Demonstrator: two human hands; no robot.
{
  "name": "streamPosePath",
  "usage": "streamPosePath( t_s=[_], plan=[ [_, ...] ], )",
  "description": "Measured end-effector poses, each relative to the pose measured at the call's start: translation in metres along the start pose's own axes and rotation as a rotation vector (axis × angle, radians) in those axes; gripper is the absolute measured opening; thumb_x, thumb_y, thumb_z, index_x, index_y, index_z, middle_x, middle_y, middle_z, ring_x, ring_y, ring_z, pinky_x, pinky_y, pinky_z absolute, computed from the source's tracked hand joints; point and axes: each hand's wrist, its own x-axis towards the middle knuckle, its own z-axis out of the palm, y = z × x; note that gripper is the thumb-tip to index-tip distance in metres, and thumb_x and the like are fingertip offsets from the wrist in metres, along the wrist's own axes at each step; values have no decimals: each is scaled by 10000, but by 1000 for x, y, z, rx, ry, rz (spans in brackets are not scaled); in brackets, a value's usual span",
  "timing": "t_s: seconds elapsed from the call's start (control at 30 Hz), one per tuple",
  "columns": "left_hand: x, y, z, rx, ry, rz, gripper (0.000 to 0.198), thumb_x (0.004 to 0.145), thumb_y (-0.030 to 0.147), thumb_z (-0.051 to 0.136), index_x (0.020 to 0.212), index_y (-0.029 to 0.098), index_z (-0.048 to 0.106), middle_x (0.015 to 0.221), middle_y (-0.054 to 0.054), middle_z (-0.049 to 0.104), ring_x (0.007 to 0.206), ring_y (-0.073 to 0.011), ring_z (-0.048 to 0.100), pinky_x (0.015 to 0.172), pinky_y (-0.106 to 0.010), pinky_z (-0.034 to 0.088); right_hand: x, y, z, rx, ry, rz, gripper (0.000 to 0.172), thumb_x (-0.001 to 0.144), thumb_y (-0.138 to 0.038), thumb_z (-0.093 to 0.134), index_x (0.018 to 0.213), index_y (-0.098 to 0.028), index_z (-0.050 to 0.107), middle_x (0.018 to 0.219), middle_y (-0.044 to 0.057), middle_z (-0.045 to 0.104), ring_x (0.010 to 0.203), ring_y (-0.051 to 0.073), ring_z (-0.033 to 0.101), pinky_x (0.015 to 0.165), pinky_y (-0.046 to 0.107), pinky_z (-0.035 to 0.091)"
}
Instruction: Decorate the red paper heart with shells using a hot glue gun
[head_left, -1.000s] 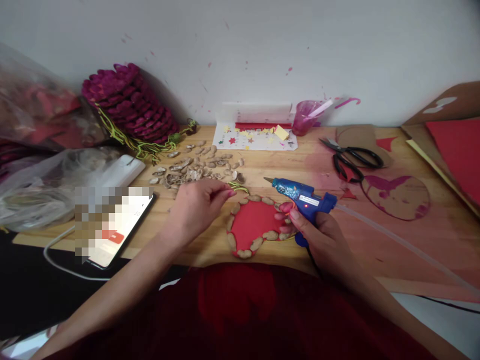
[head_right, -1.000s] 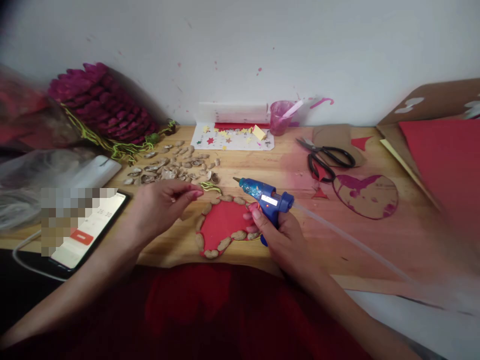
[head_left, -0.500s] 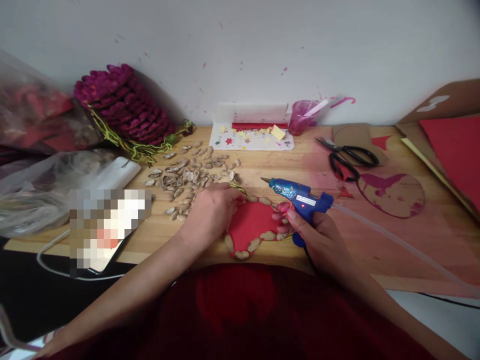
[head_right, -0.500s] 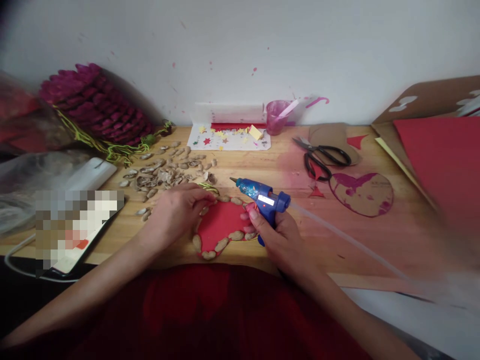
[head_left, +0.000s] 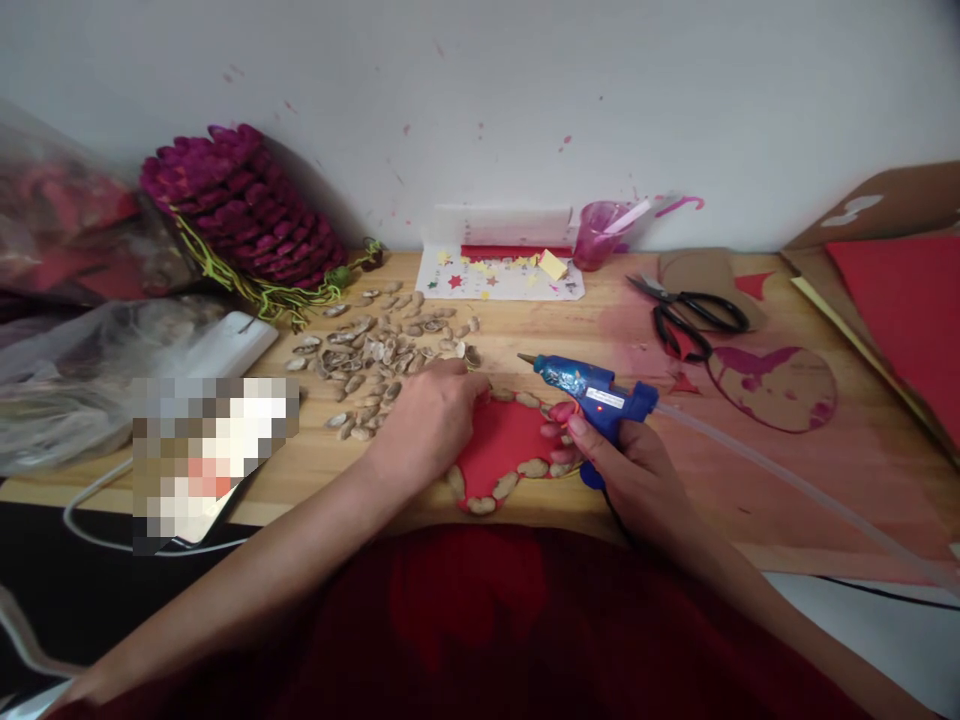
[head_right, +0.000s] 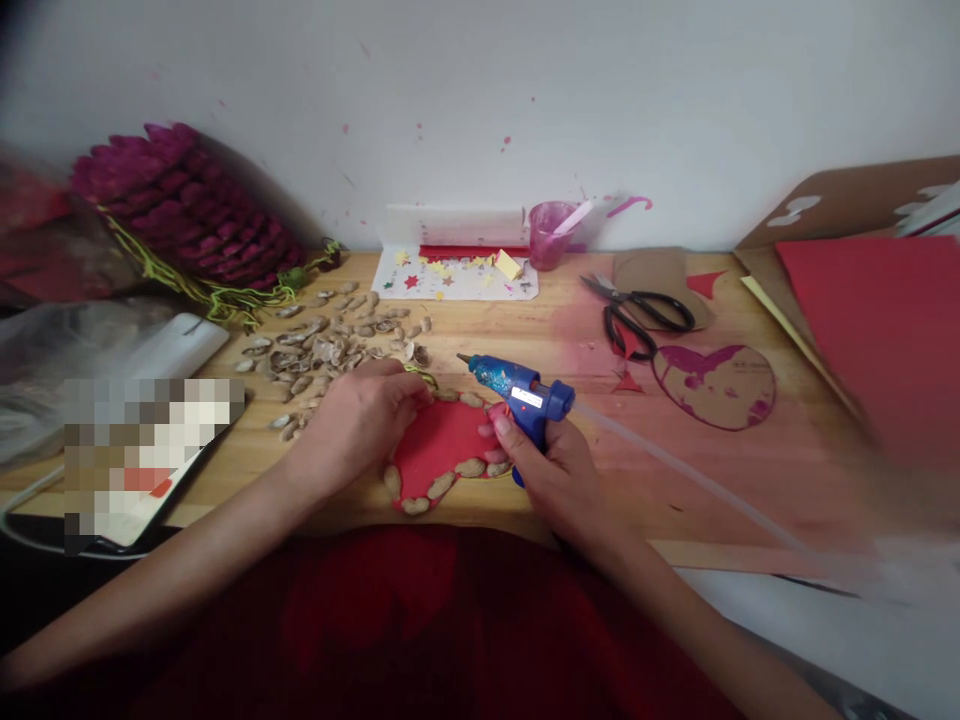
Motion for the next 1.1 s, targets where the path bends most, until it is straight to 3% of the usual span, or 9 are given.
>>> streamPosePath(
  t_s=[0.17, 0.33, 0.43, 0.53, 0.7, 0.9, 1.1],
  plan=[
    [1, 1, 2, 35, 2, 4, 264, 880, 73, 506, 766, 162, 728, 750, -64, 638, 685, -185, 588, 653, -293, 457, 2, 4, 0, 2, 3, -3, 332, 857, -514, 701, 989, -210, 721, 927, 70, 788, 719, 183, 735, 667, 316, 571],
    [4, -8, -1, -76, -11, 15, 222, 837, 85, 552, 805, 175, 752, 803, -55, 720, 751, -181, 666, 730, -278, 517, 5, 7, 2, 183, 52, -63, 324, 822, -493, 738, 952, -198, 699, 891, 68, 780, 628, 179, 714, 606, 330, 576],
    [4, -16, -10, -153, 50, -7, 241, 889, 135, 539, 964, 182, 764, 940, -71, 772, 856, -194, 711, 804, -303, 549, 0, 5, -2, 228, 107, -101, 312, 833, -515, 712, 910, -216, 668, 859, 54, 766, 673, 210, 734, 581, 339, 584],
    [2, -25, -14, -182, 126, 51, 362, 902, 75, 477, 1156, 175, 714, 1101, -89, 755, 998, -191, 702, 900, -327, 542, -15, 2, -10, 281, 150, -115, 277, 803, -485, 753, 854, -223, 678, 872, 45, 753, 789, 225, 755, 608, 310, 596],
    [3, -26, -3, -105, -31, 207, 531, 833, 6, 503, 1331, 153, 619, 1146, -106, 738, 1054, -192, 680, 936, -316, 525, -42, 2, -19, 407, 57, 13, 252, 768, -441, 805, 862, -227, 711, 992, 64, 764, 926, 263, 766, 669, 319, 627],
    [2, -15, 0, -110, -74, 218, 465, 843, 78, 592, 1302, 147, 634, 1182, -129, 701, 1073, -204, 668, 962, -308, 501, -60, 6, -15, 502, -86, 109, 248, 808, -472, 768, 889, -243, 716, 1024, 69, 781, 1041, 300, 749, 925, 465, 590],
    [-9, -7, 2, -110, -104, 67, 290, 848, 68, 538, 1060, 158, 714, 992, -89, 724, 916, -201, 680, 841, -298, 516, -61, 8, -18, 526, -1, 45, 248, 780, -434, 799, 883, -230, 705, 986, 82, 796, 1052, 322, 745, 959, 519, 572]
  ],
)
